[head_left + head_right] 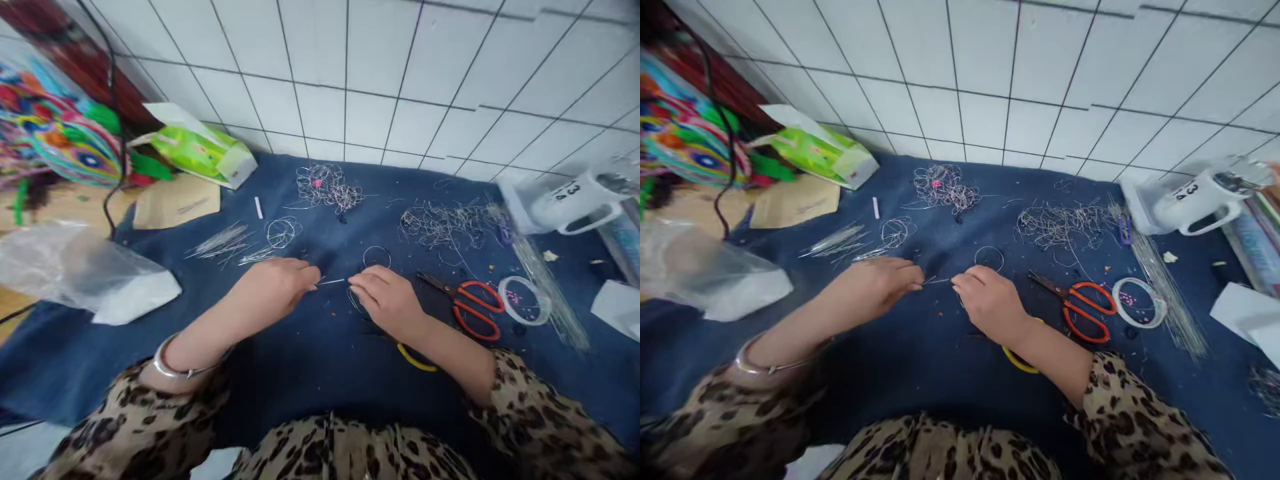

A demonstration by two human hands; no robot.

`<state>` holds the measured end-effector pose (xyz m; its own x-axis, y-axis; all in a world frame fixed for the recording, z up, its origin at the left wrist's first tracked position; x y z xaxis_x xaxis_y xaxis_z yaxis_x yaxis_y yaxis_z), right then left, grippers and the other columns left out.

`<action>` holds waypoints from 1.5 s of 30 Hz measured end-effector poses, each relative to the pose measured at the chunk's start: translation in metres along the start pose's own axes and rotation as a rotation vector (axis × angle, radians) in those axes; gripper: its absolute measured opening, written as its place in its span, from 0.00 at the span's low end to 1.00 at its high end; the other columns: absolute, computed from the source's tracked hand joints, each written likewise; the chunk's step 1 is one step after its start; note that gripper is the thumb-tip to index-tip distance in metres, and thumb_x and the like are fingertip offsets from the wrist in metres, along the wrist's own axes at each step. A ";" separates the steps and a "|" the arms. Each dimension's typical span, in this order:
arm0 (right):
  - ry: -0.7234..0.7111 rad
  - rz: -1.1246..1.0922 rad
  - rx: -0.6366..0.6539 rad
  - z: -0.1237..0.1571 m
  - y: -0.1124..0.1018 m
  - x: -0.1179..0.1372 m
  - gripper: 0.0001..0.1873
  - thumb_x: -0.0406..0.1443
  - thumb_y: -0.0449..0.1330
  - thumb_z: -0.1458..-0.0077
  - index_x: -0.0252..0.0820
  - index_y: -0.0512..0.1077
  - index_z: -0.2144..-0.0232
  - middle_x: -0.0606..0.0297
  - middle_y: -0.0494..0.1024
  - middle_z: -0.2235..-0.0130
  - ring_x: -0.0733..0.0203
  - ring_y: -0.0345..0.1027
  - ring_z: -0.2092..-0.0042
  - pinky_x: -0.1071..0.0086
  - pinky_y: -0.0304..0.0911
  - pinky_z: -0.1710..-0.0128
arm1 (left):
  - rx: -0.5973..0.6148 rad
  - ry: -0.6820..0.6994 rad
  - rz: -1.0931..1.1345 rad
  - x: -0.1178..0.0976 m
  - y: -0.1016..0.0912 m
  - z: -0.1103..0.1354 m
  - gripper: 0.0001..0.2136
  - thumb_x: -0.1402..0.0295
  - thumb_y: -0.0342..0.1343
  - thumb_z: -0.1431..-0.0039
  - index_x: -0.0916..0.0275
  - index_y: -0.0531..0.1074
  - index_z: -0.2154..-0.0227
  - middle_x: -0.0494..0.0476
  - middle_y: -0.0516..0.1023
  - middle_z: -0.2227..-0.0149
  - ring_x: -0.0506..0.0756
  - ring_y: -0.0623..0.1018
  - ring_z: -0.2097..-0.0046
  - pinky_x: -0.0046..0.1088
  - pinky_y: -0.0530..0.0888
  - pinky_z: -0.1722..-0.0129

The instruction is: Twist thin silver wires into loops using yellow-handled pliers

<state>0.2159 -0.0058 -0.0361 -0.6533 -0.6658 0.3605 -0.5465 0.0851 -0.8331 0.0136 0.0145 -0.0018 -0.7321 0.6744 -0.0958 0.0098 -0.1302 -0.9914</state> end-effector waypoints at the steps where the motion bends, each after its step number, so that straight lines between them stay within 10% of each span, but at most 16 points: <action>1: -0.036 0.027 0.002 0.001 0.000 0.000 0.11 0.31 0.50 0.43 0.38 0.69 0.59 0.60 0.70 0.62 0.64 0.61 0.60 0.69 0.60 0.58 | -0.015 0.014 0.004 -0.004 0.000 -0.001 0.07 0.72 0.44 0.40 0.62 0.67 0.69 0.54 0.70 0.72 0.54 0.71 0.67 0.30 0.67 0.67; 21: -0.082 0.298 0.251 -0.002 0.001 0.014 0.11 0.27 0.47 0.45 0.38 0.69 0.71 0.62 0.66 0.71 0.60 0.56 0.67 0.66 0.55 0.65 | -0.060 0.070 -0.130 -0.044 0.009 -0.009 0.05 0.78 0.47 0.45 0.64 0.66 0.72 0.57 0.69 0.73 0.57 0.68 0.69 0.34 0.67 0.68; 36: 0.679 -0.791 0.216 -0.007 0.000 -0.014 0.03 0.33 0.59 0.54 0.40 0.73 0.72 0.71 0.70 0.77 0.70 0.62 0.75 0.74 0.59 0.72 | -0.269 -0.238 0.666 -0.031 0.021 -0.020 0.05 0.73 0.49 0.43 0.62 0.69 0.72 0.50 0.72 0.73 0.50 0.71 0.69 0.25 0.67 0.67; 45: 0.852 -1.268 0.243 -0.006 0.002 -0.014 0.07 0.35 0.62 0.58 0.37 0.70 0.73 0.70 0.70 0.78 0.69 0.66 0.75 0.72 0.65 0.72 | -0.202 -0.400 1.295 -0.035 0.036 -0.022 0.05 0.68 0.52 0.45 0.64 0.68 0.72 0.50 0.70 0.76 0.48 0.70 0.74 0.24 0.70 0.72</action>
<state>0.2207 0.0076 -0.0406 0.0162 0.4069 0.9133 -0.9140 -0.3643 0.1785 0.0547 0.0023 -0.0365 -0.2681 -0.1058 -0.9576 0.9043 -0.3705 -0.2123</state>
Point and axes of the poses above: each hand's wrist, its own z-axis away from the middle knuckle, its own y-axis out of the palm, x = y × z, the point moved 2 cm from there along -z, towards the middle knuckle
